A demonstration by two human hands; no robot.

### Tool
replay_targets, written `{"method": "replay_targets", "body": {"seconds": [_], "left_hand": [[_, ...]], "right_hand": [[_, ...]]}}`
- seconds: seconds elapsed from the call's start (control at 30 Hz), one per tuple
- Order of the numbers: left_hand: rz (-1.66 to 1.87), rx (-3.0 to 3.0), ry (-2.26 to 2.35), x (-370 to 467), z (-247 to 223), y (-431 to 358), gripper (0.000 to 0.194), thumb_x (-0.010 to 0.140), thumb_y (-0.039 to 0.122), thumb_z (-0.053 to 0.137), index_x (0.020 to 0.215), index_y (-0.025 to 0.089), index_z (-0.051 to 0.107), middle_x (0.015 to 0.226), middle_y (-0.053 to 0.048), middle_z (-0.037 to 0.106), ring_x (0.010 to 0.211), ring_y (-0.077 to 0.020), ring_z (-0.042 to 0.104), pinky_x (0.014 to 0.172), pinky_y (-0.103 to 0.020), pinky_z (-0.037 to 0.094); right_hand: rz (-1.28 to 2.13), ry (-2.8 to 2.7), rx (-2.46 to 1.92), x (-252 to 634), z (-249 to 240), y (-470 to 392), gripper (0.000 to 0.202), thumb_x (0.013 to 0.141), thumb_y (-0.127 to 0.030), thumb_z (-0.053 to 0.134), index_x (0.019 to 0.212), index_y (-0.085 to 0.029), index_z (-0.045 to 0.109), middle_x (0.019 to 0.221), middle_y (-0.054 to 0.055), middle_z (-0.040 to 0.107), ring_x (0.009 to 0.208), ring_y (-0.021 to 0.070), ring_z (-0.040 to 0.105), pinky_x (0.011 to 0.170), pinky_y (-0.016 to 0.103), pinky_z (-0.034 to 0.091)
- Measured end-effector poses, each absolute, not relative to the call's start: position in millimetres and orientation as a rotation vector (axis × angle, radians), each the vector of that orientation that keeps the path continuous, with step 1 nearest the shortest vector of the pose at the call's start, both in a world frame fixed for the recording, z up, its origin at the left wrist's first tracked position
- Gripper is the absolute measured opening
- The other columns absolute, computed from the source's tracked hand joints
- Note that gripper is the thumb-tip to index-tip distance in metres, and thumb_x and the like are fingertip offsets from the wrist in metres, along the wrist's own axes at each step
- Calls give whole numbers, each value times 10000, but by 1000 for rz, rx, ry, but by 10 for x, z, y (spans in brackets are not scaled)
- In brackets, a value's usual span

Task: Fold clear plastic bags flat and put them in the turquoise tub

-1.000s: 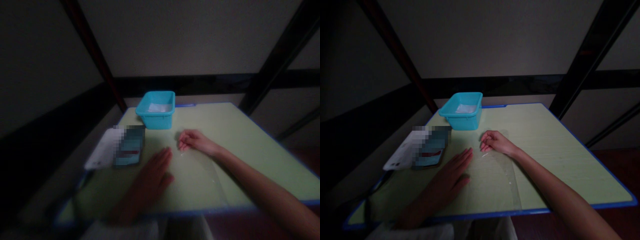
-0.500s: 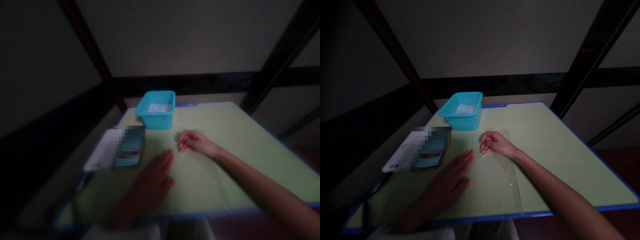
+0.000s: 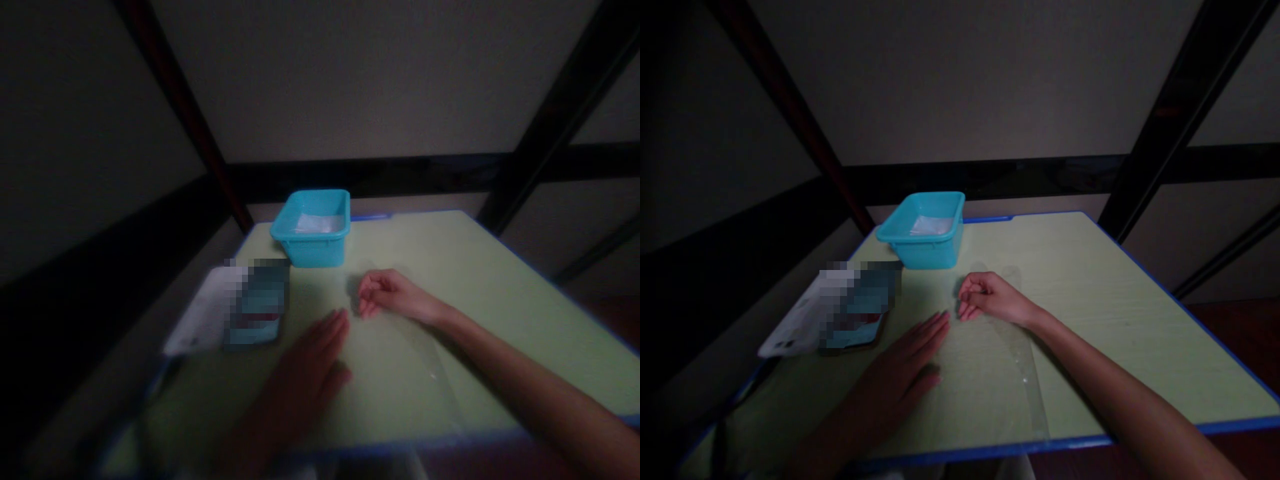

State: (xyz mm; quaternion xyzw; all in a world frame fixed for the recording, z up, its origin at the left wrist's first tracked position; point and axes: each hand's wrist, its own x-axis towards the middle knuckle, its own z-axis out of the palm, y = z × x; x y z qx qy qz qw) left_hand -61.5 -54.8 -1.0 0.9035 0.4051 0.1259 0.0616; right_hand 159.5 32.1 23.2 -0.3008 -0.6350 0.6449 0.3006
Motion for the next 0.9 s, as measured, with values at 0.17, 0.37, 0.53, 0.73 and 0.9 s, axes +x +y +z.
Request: {"method": "replay_targets", "body": {"seconds": [0.17,0.37,0.53,0.73,0.9], "left_hand": [[408,2754,1217,-621,-30,-542,547,911,246,434,1433,207,274,1477,-57,338,1354,-195,323,1108,-395,318],[436,2762,1219,-644,-40,-548,523,915,257,431,1418,183,311,1464,-81,358,1340,-216,350,1092,-404,347],[460,2741,1182,-585,33,-533,505,924,252,431,1410,183,314,1475,-78,343,1364,-202,304,1118,-403,303],[446,2787,1031,-215,240,-419,559,925,294,452,1426,139,257,1497,-97,295,1396,-185,219,1146,-393,241],[458,2762,1104,-129,244,-348,504,915,286,465,1380,132,344,1466,-129,344,1369,-224,281,1130,-417,267]], "right_hand": [[1797,-1723,-783,1593,233,307,195,750,-300,670,755,-158,536,666,-1,659,613,114,650,602,248,525],[1808,-1713,-823,1586,234,312,186,739,-287,667,722,-162,530,623,-9,655,558,109,639,562,238,519],[1666,-1631,-864,1655,329,344,179,768,-304,642,761,-157,540,655,11,674,587,113,651,559,225,514],[1540,-1640,-955,1665,340,351,122,775,-245,605,717,-167,531,556,-28,604,490,91,582,494,209,484],[1322,-1688,-1032,1699,341,365,106,778,-199,558,688,-177,507,510,-33,574,439,84,531,433,191,423]]}}
